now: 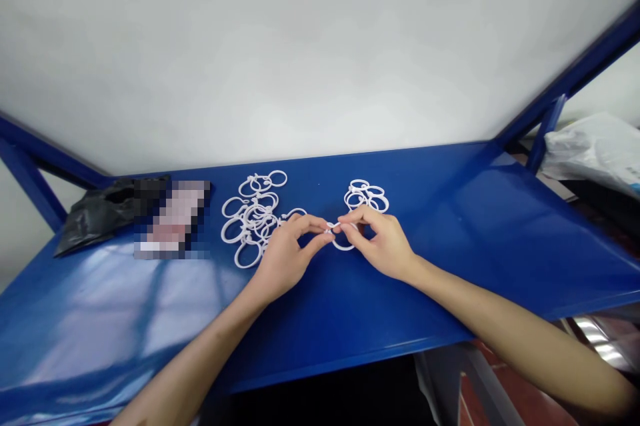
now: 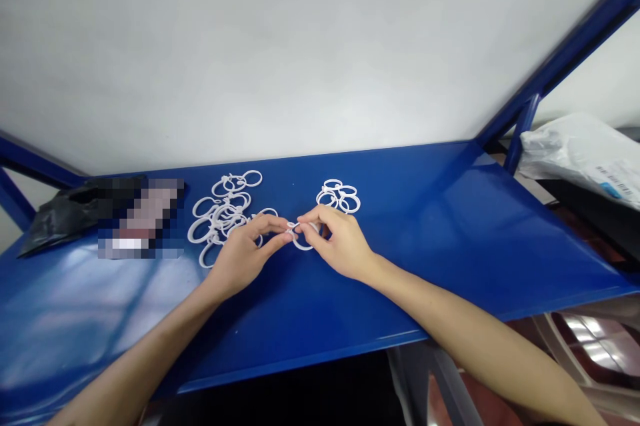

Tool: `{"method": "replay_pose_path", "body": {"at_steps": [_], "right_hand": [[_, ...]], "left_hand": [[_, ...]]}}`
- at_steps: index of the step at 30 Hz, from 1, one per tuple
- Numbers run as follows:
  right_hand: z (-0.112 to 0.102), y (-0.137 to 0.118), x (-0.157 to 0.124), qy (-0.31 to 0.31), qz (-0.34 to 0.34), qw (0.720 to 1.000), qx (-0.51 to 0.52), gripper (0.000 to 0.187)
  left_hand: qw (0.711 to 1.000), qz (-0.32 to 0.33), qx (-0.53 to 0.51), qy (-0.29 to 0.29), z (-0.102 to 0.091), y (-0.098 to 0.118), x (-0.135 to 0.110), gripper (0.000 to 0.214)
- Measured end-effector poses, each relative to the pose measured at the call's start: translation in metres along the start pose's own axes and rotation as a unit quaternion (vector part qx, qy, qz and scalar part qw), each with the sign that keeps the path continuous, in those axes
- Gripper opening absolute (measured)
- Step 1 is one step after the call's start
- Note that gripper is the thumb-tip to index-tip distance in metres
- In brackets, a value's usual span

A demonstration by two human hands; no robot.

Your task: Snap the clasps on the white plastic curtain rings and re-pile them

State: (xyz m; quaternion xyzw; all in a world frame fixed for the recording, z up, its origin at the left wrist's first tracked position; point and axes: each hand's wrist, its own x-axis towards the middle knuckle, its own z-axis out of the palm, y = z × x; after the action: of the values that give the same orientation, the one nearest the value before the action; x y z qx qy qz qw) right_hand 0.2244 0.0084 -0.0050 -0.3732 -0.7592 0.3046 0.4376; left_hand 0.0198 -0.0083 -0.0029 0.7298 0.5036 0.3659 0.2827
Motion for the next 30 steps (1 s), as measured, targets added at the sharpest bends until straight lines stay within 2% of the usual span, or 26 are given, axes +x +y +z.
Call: {"method": "replay_pose_path", "body": {"at_steps": [4,7,10,13,16,21,23,26,28,30], "right_hand": [[0.001,0.003,-0.001,-0.034,-0.036,0.998,-0.026,0.007],[0.003,0.004,-0.002,-0.053,-0.02,0.998,-0.013,0.008],[0.003,0.002,-0.004,-0.06,0.001,0.998,-0.003,0.009],[0.002,0.0,-0.006,-0.062,-0.006,0.998,0.012,0.008],[0.001,-0.001,-0.008,-0.072,-0.029,0.997,0.011,0.008],[0.002,0.004,-0.003,-0.089,-0.062,0.994,-0.029,0.008],[-0.001,0.008,0.003,-0.082,-0.059,0.993,-0.064,0.009],[-0.017,0.018,0.016,-0.035,-0.017,0.985,-0.165,0.008],[-0.036,0.026,0.024,-0.003,0.027,0.971,-0.239,0.007],[-0.057,0.034,0.031,0.02,0.056,0.954,-0.294,0.006]], "left_hand": [[0.993,-0.062,-0.092,0.038,0.0,-0.005,0.003,0.021],[0.987,-0.079,-0.132,0.052,0.0,-0.005,0.003,0.02],[0.986,-0.08,-0.133,0.065,0.002,-0.005,0.001,0.017],[0.989,-0.064,-0.106,0.079,0.004,-0.004,-0.004,0.013],[0.994,-0.023,-0.057,0.087,0.005,-0.003,-0.008,0.008],[0.992,0.082,0.03,0.091,0.003,0.0,-0.005,0.006],[0.987,0.118,0.079,0.071,0.0,0.0,-0.002,0.017],[0.966,0.165,0.192,0.056,-0.006,-0.006,0.003,0.034],[0.944,0.175,0.273,0.058,-0.012,-0.012,0.005,0.031],[0.925,0.157,0.342,0.053,-0.017,-0.019,0.006,0.027]]}}
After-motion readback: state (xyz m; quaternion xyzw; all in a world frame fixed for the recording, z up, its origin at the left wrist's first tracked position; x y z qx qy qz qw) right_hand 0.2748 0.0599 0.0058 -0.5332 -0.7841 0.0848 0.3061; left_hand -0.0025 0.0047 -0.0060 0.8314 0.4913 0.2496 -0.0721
